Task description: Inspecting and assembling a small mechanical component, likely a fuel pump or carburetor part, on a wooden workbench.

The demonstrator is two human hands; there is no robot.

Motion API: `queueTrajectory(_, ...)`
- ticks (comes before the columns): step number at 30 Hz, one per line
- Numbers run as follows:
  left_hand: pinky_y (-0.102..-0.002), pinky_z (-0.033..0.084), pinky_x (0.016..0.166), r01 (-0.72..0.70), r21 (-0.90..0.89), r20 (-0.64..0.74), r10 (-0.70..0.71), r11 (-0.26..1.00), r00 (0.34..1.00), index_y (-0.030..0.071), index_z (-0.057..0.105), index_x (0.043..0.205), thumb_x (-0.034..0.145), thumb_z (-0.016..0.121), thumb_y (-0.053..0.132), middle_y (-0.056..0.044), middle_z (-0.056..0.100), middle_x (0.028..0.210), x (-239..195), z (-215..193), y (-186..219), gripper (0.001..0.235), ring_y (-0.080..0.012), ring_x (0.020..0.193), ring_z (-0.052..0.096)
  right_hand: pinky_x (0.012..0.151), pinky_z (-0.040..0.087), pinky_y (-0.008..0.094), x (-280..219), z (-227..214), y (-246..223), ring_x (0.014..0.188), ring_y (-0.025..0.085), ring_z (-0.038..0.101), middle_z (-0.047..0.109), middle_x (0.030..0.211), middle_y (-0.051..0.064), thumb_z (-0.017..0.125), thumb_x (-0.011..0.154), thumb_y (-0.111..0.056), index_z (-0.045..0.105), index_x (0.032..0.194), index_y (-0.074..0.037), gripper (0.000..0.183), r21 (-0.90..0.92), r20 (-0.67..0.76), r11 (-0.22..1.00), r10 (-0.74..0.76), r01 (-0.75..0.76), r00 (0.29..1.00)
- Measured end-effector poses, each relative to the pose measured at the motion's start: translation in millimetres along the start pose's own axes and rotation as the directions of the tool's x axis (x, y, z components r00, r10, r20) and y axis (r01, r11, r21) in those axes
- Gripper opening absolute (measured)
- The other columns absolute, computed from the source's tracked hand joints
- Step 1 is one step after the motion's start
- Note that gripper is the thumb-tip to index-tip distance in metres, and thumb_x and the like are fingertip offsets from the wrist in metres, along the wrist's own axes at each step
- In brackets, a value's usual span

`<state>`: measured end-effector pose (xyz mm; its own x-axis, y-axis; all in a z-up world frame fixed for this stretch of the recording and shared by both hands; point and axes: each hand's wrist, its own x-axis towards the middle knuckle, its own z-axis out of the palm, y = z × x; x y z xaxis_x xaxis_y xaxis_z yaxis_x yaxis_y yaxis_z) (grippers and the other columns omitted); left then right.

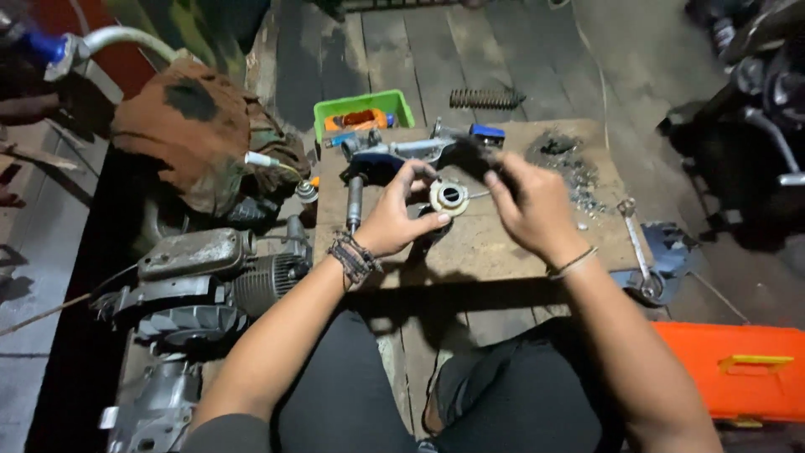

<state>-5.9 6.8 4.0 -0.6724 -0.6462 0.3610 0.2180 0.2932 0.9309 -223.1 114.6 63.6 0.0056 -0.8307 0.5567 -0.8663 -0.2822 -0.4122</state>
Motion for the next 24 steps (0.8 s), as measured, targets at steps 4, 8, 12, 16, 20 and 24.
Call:
queueTrajectory(4, -0.048, 0.054, 0.100, 0.008, -0.027, 0.005, -0.008, 1.000, 1.000, 0.004, 0.049, 0.126, 0.077, 0.088, 0.014, -0.014, 0.059, 0.115, 0.2, 3.2, 12.4, 0.063, -0.0312, 0.115, 0.064, 0.072, 0.056, 0.055, 0.2, 7.0, -4.2, 0.088, 0.045, 0.070, 0.074, 0.088, 0.022, 0.065, 0.097, -0.017, 0.067, 0.119, -0.012, 0.023, -0.011, 0.035, 0.998, -0.058, 0.059, 0.998)
queueTrajectory(8, -0.045, 0.055, 0.097, 0.028, -0.028, -0.003, -0.028, 0.999, 1.000, 0.005, 0.051, 0.124, 0.077, 0.087, 0.012, -0.010, 0.060, 0.112, -0.8, 3.2, 11.2, 0.059, -0.0269, 0.110, 0.065, 0.076, 0.058, 0.048, -1.0, 13.2, 7.6, 0.092, 0.039, 0.072, 0.074, 0.095, 0.016, 0.063, 0.100, -0.017, 0.068, 0.120, -0.013, 0.021, -0.134, -0.047, 0.983, -0.133, 0.126, 0.990)
queueTrajectory(12, -0.045, 0.056, 0.097, 0.029, -0.013, -0.021, -0.029, 0.999, 0.999, 0.005, 0.051, 0.124, 0.077, 0.087, 0.013, -0.013, 0.062, 0.114, 0.4, 2.2, 11.7, 0.061, -0.0288, 0.113, 0.065, 0.080, 0.058, 0.043, -1.3, 24.4, 11.2, 0.092, 0.032, 0.072, 0.073, 0.092, 0.010, 0.065, 0.098, -0.017, 0.068, 0.119, -0.016, 0.022, -0.192, -0.035, 0.974, -0.128, 0.119, 0.991)
queueTrajectory(16, -0.044, 0.057, 0.096, 0.050, -0.011, -0.034, -0.051, 0.999, 0.998, 0.005, 0.052, 0.122, 0.076, 0.088, 0.014, -0.009, 0.062, 0.111, -1.7, 1.7, 14.0, 0.059, -0.0262, 0.110, 0.065, 0.083, 0.057, 0.041, -1.8, 17.9, 9.0, 0.094, 0.032, 0.071, 0.072, 0.094, 0.007, 0.064, 0.100, -0.017, 0.067, 0.119, -0.014, 0.019, -0.112, -0.097, 0.989, -0.112, 0.101, 0.989)
queueTrajectory(20, -0.043, 0.058, 0.095, 0.089, -0.050, -0.028, -0.091, 0.995, 0.995, 0.006, 0.050, 0.126, 0.077, 0.087, 0.013, -0.008, 0.061, 0.111, -7.4, 1.2, 13.5, 0.062, -0.0241, 0.107, 0.065, 0.080, 0.057, 0.044, -4.4, 23.8, 11.7, 0.089, 0.035, 0.070, 0.070, 0.087, 0.009, 0.062, 0.100, -0.016, 0.067, 0.116, -0.014, 0.017, -0.033, -0.011, 0.996, -0.079, 0.078, 0.997)
queueTrajectory(24, -0.043, 0.058, 0.094, 0.078, -0.052, -0.017, -0.079, 0.996, 0.997, 0.006, 0.052, 0.124, 0.075, 0.089, 0.013, -0.009, 0.062, 0.109, -4.1, 1.9, 11.7, 0.062, -0.0249, 0.106, 0.067, 0.078, 0.055, 0.047, -6.4, 19.9, 26.0, 0.091, 0.036, 0.068, 0.068, 0.087, 0.008, 0.061, 0.102, -0.020, 0.065, 0.117, -0.016, 0.016, -0.016, -0.006, 1.000, -0.015, 0.015, 1.000)
